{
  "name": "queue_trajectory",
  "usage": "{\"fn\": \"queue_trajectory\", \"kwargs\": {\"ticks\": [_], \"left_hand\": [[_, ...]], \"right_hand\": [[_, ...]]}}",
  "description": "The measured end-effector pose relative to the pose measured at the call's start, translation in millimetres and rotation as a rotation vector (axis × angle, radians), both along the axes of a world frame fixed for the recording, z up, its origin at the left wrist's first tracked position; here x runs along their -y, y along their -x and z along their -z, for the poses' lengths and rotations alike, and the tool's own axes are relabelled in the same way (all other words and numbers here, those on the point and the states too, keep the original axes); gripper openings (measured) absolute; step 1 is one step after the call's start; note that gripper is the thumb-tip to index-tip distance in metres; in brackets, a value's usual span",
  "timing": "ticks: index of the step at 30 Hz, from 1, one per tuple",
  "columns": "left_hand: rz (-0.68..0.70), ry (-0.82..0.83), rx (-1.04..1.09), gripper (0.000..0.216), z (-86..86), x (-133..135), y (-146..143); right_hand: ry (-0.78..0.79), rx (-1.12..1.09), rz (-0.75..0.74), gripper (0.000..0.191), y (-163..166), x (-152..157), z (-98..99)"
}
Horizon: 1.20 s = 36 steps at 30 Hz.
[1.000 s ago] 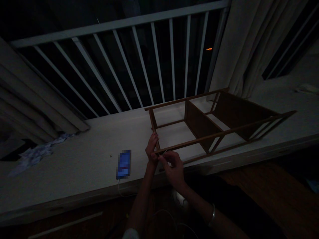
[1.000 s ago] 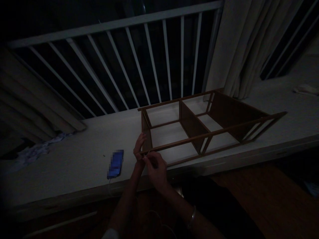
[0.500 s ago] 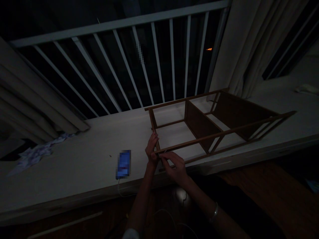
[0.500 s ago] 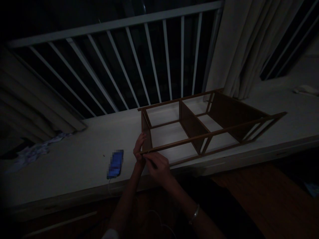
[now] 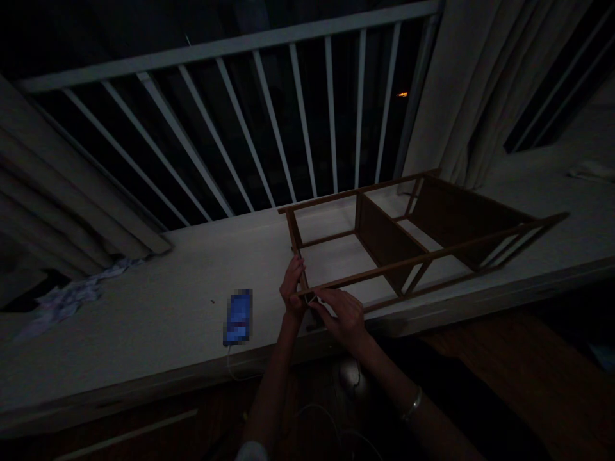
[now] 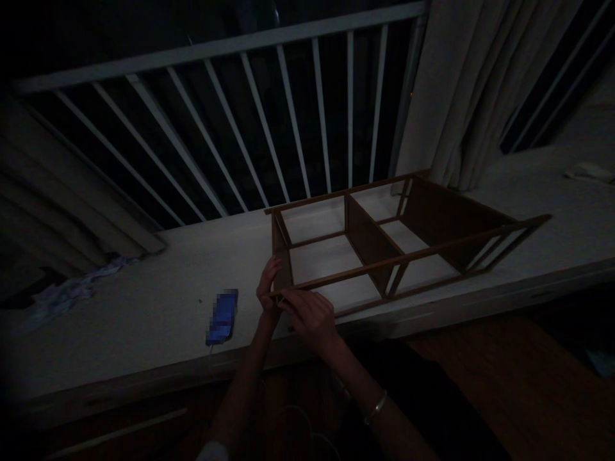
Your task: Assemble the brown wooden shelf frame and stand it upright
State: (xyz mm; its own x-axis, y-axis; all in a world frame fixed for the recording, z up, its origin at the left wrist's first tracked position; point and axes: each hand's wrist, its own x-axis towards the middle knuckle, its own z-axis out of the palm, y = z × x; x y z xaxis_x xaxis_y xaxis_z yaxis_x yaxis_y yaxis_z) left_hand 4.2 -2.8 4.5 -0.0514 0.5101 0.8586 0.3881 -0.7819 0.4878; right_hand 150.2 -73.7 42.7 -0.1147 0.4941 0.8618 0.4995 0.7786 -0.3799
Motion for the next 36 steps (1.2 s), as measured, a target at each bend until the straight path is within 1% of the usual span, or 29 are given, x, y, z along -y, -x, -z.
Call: {"fn": "queue_trajectory", "kwargs": {"ticks": [3, 11, 16, 21, 25, 28, 31, 36], "left_hand": [[0.002, -0.001, -0.004, 0.081, 0.6, -0.5, 0.0], [0.008, -0.005, 0.008, 0.081, 1.4, -0.6, -0.3], [-0.003, -0.004, 0.0, 0.081, 0.8, -0.3, -0.3], [-0.026, 0.019, -0.01, 0.084, -0.7, 0.7, -1.6], [-0.039, 0.015, -0.011, 0.085, -2.0, 1.7, -2.3], [-0.034, 0.013, -0.009, 0.084, -1.9, 1.8, -2.1], [-0.008, 0.004, 0.004, 0.081, -0.7, 1.3, -1.8], [-0.032, 0.005, 0.008, 0.083, 1.0, -0.2, -2.2]], "right_hand": [[-0.025, -0.011, 0.054, 0.032, -0.7, 0.8, 0.1], [-0.047, 0.024, 0.178, 0.02, -3.6, 1.6, 2.0], [-0.033, 0.062, 0.22, 0.012, -5.7, 3.8, 0.3], [0.005, 0.141, 0.225, 0.014, -7.5, 4.7, -0.4], [0.034, 0.159, 0.21, 0.019, -7.0, 5.2, 0.8], [0.068, 0.166, 0.196, 0.019, -5.5, 6.2, 0.5], [0.097, 0.135, 0.167, 0.017, -3.9, 6.6, 0.3], [0.163, 0.028, 0.099, 0.015, -0.5, 6.3, 1.4]]}}
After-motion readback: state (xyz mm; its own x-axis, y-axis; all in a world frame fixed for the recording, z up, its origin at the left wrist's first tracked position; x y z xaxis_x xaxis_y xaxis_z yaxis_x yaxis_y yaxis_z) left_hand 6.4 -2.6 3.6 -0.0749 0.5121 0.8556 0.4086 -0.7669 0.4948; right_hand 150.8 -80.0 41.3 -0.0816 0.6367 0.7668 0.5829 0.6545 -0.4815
